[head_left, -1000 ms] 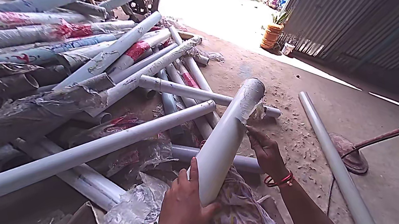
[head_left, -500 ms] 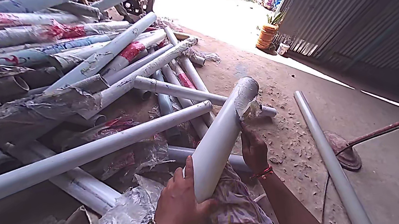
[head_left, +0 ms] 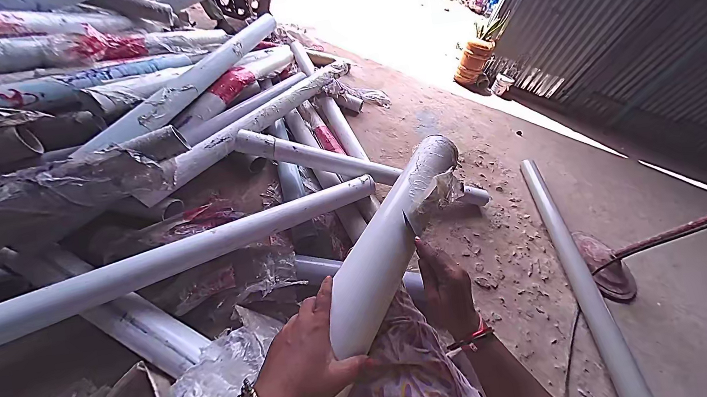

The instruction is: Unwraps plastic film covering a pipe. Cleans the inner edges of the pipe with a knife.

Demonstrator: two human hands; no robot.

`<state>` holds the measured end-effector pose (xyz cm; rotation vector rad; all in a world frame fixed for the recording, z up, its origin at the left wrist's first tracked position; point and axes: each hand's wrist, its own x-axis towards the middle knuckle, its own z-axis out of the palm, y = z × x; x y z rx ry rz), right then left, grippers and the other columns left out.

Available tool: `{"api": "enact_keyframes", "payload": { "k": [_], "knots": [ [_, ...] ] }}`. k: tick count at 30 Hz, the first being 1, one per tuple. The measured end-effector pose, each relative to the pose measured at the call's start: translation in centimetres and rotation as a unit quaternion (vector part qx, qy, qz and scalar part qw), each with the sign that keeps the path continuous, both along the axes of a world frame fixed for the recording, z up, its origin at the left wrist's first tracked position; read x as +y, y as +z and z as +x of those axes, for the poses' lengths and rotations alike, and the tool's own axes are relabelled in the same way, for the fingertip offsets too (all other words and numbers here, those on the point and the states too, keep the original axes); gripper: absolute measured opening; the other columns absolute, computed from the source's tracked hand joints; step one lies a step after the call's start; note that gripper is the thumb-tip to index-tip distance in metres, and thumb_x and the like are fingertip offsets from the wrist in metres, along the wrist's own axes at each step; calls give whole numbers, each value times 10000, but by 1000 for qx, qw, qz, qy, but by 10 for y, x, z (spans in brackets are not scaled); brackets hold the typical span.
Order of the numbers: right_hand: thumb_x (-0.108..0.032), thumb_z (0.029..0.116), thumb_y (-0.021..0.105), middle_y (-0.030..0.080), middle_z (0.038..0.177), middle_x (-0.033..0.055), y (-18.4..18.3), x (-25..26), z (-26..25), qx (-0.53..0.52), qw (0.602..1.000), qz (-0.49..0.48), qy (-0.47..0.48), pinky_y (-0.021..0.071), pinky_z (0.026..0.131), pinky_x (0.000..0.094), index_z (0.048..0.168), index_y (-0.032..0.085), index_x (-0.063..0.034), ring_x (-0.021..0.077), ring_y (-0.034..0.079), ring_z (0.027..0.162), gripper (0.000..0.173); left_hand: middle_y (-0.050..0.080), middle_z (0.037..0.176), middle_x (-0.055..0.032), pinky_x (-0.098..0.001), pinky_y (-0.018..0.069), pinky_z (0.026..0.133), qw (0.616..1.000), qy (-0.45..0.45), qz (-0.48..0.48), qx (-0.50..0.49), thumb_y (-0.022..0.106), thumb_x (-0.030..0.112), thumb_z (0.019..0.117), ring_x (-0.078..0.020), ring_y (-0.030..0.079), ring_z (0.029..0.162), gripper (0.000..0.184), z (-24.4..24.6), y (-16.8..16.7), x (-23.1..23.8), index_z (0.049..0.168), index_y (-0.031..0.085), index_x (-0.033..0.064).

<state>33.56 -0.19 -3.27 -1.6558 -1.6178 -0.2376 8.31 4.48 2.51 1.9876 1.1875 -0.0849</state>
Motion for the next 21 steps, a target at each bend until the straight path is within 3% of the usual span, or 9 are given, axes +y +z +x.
{"api": "enact_keyframes", "payload": {
  "k": [4,6,8,9,11,13,15,17,21],
  "knots": [
    [-142,972,512,715,826,202,-4,18,23,-37,999,15,-33,536,510,475,1203,755,-8,331,682,608,361,513,1447,-269,-549,496,1019,999,-22,-4,23,847,567,754,-421,602,1236,1271,3,5,5,1635,128,-1],
    [-99,980,523,748,941,215,3,22,35,24,1000,0,-13,574,634,476,1228,731,25,307,723,727,347,517,1440,-270,-545,494,1023,999,-21,-4,26,844,561,757,-420,600,1236,1266,4,6,5,1636,125,-1],
    [-54,1005,493,740,962,60,9,22,41,180,982,-12,54,532,710,197,1255,672,87,19,629,741,338,527,1427,-270,-547,499,1017,1000,-18,-3,14,847,564,749,-420,607,1226,1267,2,4,4,1636,135,5],
    [-22,1010,450,670,862,-35,11,21,39,302,947,-15,106,467,615,116,1266,613,123,-61,542,653,336,531,1421,-273,-552,501,1012,1000,-15,-4,3,851,565,741,-422,609,1221,1269,1,3,3,1633,145,2],
    [-35,1020,397,639,736,-105,14,12,33,441,884,-20,156,470,547,129,1277,568,88,-54,547,579,332,535,1410,-277,-557,501,1011,1000,-12,-9,-10,858,563,734,-427,610,1217,1268,-2,1,0,1631,157,5],
    [-35,1019,425,702,852,-57,11,4,26,378,910,-13,172,537,674,148,1245,615,87,-29,629,716,319,537,1409,-284,-564,500,1011,1000,-8,-7,-20,860,559,728,-434,608,1217,1262,-2,0,-1,1629,174,2],
    [-91,1020,486,717,959,112,3,1,19,159,979,14,124,541,757,193,1176,708,84,69,654,818,323,536,1408,-279,-560,501,1010,1000,-12,-8,-14,849,572,733,-428,608,1219,1265,-2,0,-2,1630,165,1],
    [-138,998,480,726,928,197,-2,7,18,-18,998,55,37,577,645,328,1129,761,14,227,709,753,345,538,1406,-288,-557,502,1006,1000,-13,4,-3,843,576,740,-434,607,1218,1264,0,2,-4,1627,163,-16],
    [-106,940,517,735,896,216,-7,27,35,-92,992,62,-56,552,515,457,1114,782,-2,334,714,660,335,523,1401,-316,-529,509,999,998,-21,35,48,837,556,769,-461,603,1203,1256,11,10,-9,1623,138,-45]
  ]
}}
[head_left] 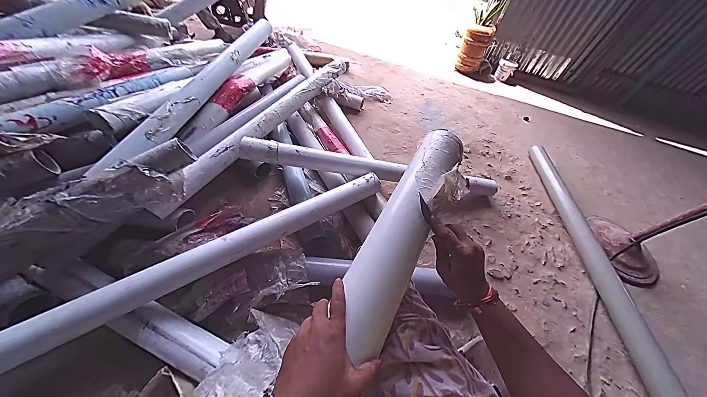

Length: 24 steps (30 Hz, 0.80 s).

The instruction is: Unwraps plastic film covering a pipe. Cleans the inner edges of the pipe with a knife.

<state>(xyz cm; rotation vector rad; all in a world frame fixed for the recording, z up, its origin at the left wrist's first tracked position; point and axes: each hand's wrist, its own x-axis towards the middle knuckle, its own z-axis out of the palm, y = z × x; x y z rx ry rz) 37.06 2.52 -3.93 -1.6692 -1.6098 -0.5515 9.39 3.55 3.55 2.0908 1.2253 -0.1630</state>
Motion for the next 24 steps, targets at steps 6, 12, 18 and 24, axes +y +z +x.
{"api": "enact_keyframes", "payload": {
  "k": [6,12,18,24],
  "knots": [
    [-23,1007,421,633,813,-50,15,4,24,437,883,-32,168,456,562,133,1263,583,111,-30,526,599,331,527,1413,-313,-536,518,986,1000,13,24,-10,846,538,767,-462,616,1189,1229,0,-2,-9,1619,177,-42],
    [-71,1035,469,688,889,18,-4,-28,-16,319,920,-13,228,507,695,122,1217,652,116,-55,586,732,318,526,1416,-294,-552,508,994,999,24,-18,-36,846,562,761,-453,606,1202,1233,-6,-3,-7,1628,180,-7],
    [-107,987,492,736,913,225,-2,-10,-3,99,993,-19,58,576,625,442,1159,751,38,315,716,721,342,513,1418,-305,-536,511,993,1000,1,-5,1,836,551,778,-455,605,1201,1241,0,1,-3,1626,142,-32],
    [-35,981,505,744,955,120,7,3,6,260,958,-22,116,557,737,251,1188,702,103,108,674,779,317,520,1419,-299,-535,507,1005,1000,14,-2,-7,841,544,776,-450,603,1212,1243,0,2,-1,1626,142,-32]
  ]
}}
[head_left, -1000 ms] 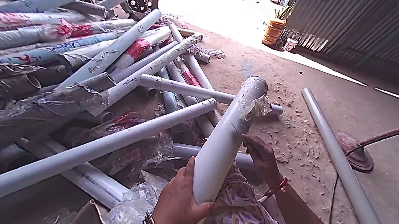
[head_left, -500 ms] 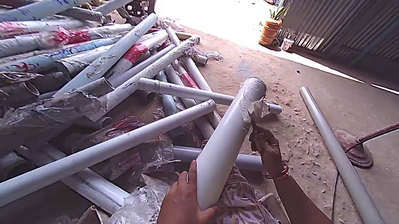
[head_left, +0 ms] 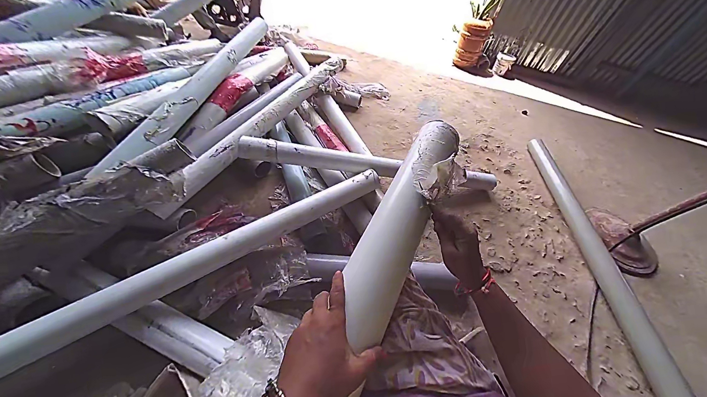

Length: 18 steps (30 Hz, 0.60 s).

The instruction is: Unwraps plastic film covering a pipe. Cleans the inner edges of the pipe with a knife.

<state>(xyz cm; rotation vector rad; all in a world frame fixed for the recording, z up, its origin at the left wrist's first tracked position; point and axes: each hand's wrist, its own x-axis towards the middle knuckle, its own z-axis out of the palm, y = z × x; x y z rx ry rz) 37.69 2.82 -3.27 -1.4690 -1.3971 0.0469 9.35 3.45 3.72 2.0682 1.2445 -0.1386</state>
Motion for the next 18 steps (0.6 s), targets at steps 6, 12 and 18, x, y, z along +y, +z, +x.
{"api": "enact_keyframes", "payload": {
  "k": [6,12,18],
  "knots": [
    [-11,1020,421,691,894,-53,10,-23,-18,223,961,-20,160,493,619,122,1244,614,93,-62,575,676,313,545,1411,-277,-552,511,993,999,12,-10,-40,852,576,732,-432,617,1207,1255,-10,-7,-1,1623,188,-8],
    [-88,976,514,746,935,222,-1,-10,-19,-131,989,5,-63,584,655,447,1178,749,32,309,727,749,333,540,1404,-288,-523,516,994,1000,7,27,-10,844,558,746,-433,618,1194,1249,-2,-7,-6,1618,179,-39],
    [-77,959,544,735,892,236,-3,6,-8,-111,989,7,-98,583,664,485,1040,748,83,341,729,752,271,520,1423,-300,-517,506,1013,1000,4,23,20,835,548,772,-440,605,1214,1243,3,0,-3,1619,149,-50]
  ]
}}
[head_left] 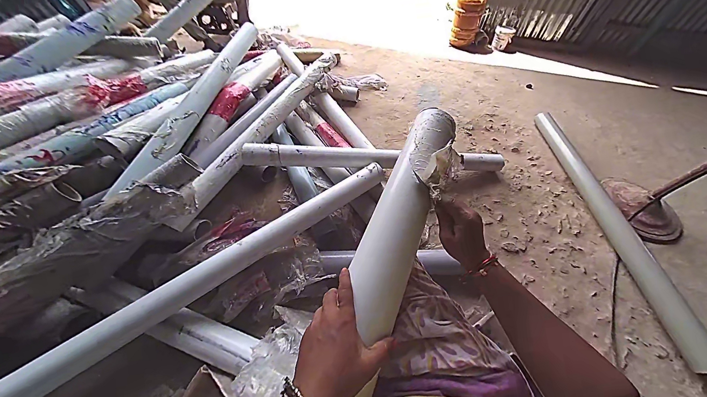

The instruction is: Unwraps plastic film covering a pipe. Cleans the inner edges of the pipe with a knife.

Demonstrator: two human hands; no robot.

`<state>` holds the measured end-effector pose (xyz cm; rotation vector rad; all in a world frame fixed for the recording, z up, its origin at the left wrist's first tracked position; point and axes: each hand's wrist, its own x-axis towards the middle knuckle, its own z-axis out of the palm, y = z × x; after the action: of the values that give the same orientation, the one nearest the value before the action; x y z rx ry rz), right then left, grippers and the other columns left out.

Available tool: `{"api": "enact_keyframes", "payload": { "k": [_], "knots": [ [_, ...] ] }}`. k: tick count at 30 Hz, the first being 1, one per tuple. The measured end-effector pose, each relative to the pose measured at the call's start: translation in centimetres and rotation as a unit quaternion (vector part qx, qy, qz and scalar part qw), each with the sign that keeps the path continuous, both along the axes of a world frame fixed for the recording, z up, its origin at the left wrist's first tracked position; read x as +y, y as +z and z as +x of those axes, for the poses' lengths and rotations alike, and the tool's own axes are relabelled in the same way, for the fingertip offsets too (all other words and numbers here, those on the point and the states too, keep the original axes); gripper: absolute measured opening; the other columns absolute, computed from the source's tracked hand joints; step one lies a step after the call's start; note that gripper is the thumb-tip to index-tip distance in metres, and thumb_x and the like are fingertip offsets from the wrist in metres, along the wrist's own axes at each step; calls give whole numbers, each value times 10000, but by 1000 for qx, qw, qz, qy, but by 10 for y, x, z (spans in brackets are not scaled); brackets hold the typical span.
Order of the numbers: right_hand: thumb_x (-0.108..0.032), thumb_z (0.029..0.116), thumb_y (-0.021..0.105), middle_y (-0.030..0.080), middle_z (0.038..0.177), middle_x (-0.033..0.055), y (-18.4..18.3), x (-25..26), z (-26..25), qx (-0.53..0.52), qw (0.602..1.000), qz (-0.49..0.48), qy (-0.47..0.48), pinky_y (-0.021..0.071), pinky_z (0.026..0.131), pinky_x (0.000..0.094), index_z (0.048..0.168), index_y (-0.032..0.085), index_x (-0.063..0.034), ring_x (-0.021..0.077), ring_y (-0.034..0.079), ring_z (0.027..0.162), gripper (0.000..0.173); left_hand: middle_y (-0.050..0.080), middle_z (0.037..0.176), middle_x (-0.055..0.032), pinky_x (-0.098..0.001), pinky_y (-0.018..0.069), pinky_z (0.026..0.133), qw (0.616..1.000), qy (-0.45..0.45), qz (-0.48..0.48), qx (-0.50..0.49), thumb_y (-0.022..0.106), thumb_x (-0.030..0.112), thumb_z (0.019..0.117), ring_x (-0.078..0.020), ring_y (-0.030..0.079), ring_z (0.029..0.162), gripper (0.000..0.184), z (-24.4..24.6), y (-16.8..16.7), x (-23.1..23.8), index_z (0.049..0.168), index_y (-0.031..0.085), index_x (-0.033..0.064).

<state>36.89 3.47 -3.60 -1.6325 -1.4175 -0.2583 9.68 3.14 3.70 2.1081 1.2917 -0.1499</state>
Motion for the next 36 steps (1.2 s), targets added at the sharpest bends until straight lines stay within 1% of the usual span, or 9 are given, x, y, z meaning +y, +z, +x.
{"api": "enact_keyframes", "payload": {
  "k": [3,5,7,11,13,16,21,28,36],
  "knots": [
    [-16,1022,427,620,742,-20,7,0,-1,308,945,9,108,472,592,144,1085,660,86,-10,544,606,262,517,1435,-292,-525,502,1018,1000,6,-13,-17,835,562,769,-435,605,1222,1245,-4,-1,1,1622,153,-37],
    [-54,1081,272,635,658,-33,18,-5,5,572,799,15,185,446,461,154,1125,605,-7,5,530,485,339,527,1438,-272,-536,506,1012,999,11,-19,-37,839,572,747,-419,612,1221,1249,-9,-5,-1,1625,173,-17],
    [-123,1107,205,641,661,-2,23,-12,8,658,723,30,208,457,431,176,1175,565,-56,42,551,466,372,534,1434,-254,-538,510,1007,999,14,-27,-43,845,569,741,-404,615,1218,1245,-12,-6,-1,1633,175,15],
    [-11,1039,382,669,787,-53,27,-26,-12,382,909,-14,166,481,554,128,1185,628,56,-28,569,595,294,541,1427,-261,-546,513,995,998,25,-18,-52,857,563,726,-414,621,1209,1240,-10,-7,-3,1625,207,9],
    [-88,994,514,740,877,89,19,-29,-16,83,994,-33,55,545,641,285,1156,746,35,129,659,687,308,534,1440,-255,-543,512,999,998,30,-13,-47,853,574,723,-408,616,1220,1246,-8,-7,-3,1625,206,7],
    [-112,989,533,730,862,209,14,-27,-1,-18,999,-28,-32,573,638,473,1117,767,23,323,717,720,299,537,1440,-254,-539,518,993,999,31,1,-35,856,559,735,-412,616,1221,1232,-4,-6,-7,1625,209,5],
    [-54,1040,437,645,854,-8,24,-42,-6,276,959,58,35,471,586,95,1202,608,151,-82,542,635,312,548,1415,-273,-570,534,942,998,37,27,-46,851,582,718,-448,632,1171,1237,-3,-9,-12,1624,231,11],
    [-109,965,474,730,995,215,35,-75,-47,45,990,-129,-37,575,641,459,1316,645,70,301,711,735,430,553,1400,-295,-575,536,934,997,39,48,-43,851,579,715,-462,638,1156,1236,-1,-8,-15,1617,241,-8],
    [-138,958,498,720,876,187,64,-71,-56,-42,986,-151,-53,542,533,462,1260,709,22,320,694,639,402,545,1411,-279,-560,530,955,998,38,33,-23,853,570,727,-446,627,1181,1234,-1,-5,-16,1626,219,9]
  ]
}}
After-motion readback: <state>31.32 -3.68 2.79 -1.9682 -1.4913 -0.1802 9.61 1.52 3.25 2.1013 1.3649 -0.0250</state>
